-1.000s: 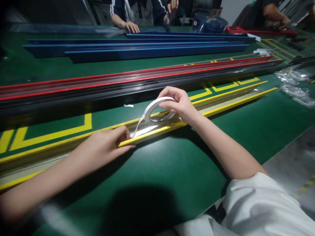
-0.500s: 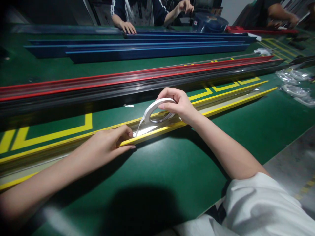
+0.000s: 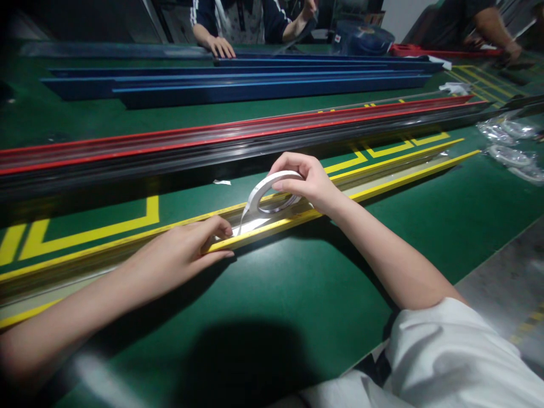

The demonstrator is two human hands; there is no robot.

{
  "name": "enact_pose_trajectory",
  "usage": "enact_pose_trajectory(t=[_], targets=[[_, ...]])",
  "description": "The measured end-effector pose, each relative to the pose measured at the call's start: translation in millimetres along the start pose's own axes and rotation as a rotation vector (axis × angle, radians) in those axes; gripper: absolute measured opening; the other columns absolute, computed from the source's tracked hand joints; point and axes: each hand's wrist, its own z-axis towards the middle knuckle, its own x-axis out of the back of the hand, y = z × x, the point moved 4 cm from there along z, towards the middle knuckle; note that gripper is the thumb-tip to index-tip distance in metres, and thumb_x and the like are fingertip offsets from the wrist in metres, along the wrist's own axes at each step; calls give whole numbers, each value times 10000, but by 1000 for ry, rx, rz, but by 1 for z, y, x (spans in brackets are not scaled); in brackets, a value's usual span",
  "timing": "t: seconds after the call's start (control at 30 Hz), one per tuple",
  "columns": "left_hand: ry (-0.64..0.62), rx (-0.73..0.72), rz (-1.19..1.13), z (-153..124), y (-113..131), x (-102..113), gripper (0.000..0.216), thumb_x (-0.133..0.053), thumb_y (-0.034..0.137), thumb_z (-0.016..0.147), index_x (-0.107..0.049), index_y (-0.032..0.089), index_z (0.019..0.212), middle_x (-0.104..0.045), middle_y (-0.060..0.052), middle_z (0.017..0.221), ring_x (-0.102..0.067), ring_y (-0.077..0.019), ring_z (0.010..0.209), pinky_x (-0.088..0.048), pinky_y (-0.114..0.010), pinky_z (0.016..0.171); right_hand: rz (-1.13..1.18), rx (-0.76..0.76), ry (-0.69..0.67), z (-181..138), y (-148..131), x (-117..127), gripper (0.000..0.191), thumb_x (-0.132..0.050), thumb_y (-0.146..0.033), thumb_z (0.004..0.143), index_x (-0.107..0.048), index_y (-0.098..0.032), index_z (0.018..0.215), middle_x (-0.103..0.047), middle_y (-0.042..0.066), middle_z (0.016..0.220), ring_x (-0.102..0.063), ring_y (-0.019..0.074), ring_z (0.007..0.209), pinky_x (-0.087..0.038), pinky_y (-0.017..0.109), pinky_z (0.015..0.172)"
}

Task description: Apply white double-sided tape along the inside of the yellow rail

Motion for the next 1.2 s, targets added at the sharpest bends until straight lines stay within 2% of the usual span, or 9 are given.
enact_pose_trajectory(t=[0.2,0.37,0.43,0.53,0.67,0.8,0.9,1.03,1.2], targets=[[-32,-10,4,0,3,1,261,-531,420,908,-488,249,1100,-657,-23,1015,-621,-212,852,-402,-284,663,12,7,-15,1,0,-1,249,-790,-254,652,-658,-140,830,-615,-14,694,-497,76,571,-326,184,476],[-20,-25,15,0,1,-1,283,-518,431,915,-474,254,1132,-658,-26,1019,-628,-212,852,-418,-288,677,136,-18,-29,3,3,-1,224,-716,-170,654,-624,-172,858,-524,-62,555,-334,49,426,-222,198,413],[-12,-34,20,0,-1,-2,286,-511,438,917,-472,261,1138,-657,-25,1028,-630,-215,866,-425,-291,682,166,-38,-33,3,5,0,221,-671,-139,648,-600,-190,851,-546,-60,532,-318,57,400,-206,206,404],[-12,-43,21,0,-1,-3,285,-506,439,918,-476,267,1143,-656,-27,1055,-631,-220,895,-434,-296,698,155,-54,-38,3,4,0,248,-675,-144,650,-583,-198,873,-643,-31,594,-383,73,417,-251,208,415],[-15,-32,26,0,-1,-3,279,-509,433,919,-473,273,1144,-658,-23,1055,-632,-223,905,-435,-297,696,138,-70,-59,2,3,-3,310,-733,-251,704,-587,-196,972,-720,2,736,-464,80,451,-350,210,446],[-18,-36,29,0,-1,-4,275,-511,441,918,-466,277,1135,-657,-15,1057,-631,-219,892,-434,-296,691,87,-47,-84,1,1,-7,295,-722,-362,767,-591,-187,966,-737,30,851,-528,88,459,-423,225,460],[-16,-40,29,0,-2,-4,270,-512,438,919,-467,276,1129,-658,-11,1049,-630,-215,890,-431,-294,685,67,-26,-74,1,1,-7,309,-725,-422,766,-585,-187,909,-723,22,812,-548,94,466,-450,232,474],[-16,-43,22,0,-1,-3,274,-504,433,923,-468,272,1142,-657,-18,1051,-631,-214,887,-430,-292,686,58,14,-11,2,0,-6,308,-730,-448,760,-614,-201,904,-559,-54,561,-472,82,454,-377,211,463],[-28,-33,20,0,-1,-3,274,-500,426,920,-473,264,1140,-658,-32,1050,-632,-222,890,-427,-289,673,89,5,63,3,-1,-4,255,-745,-417,738,-649,-206,846,-397,-71,508,-271,57,417,-176,218,410]])
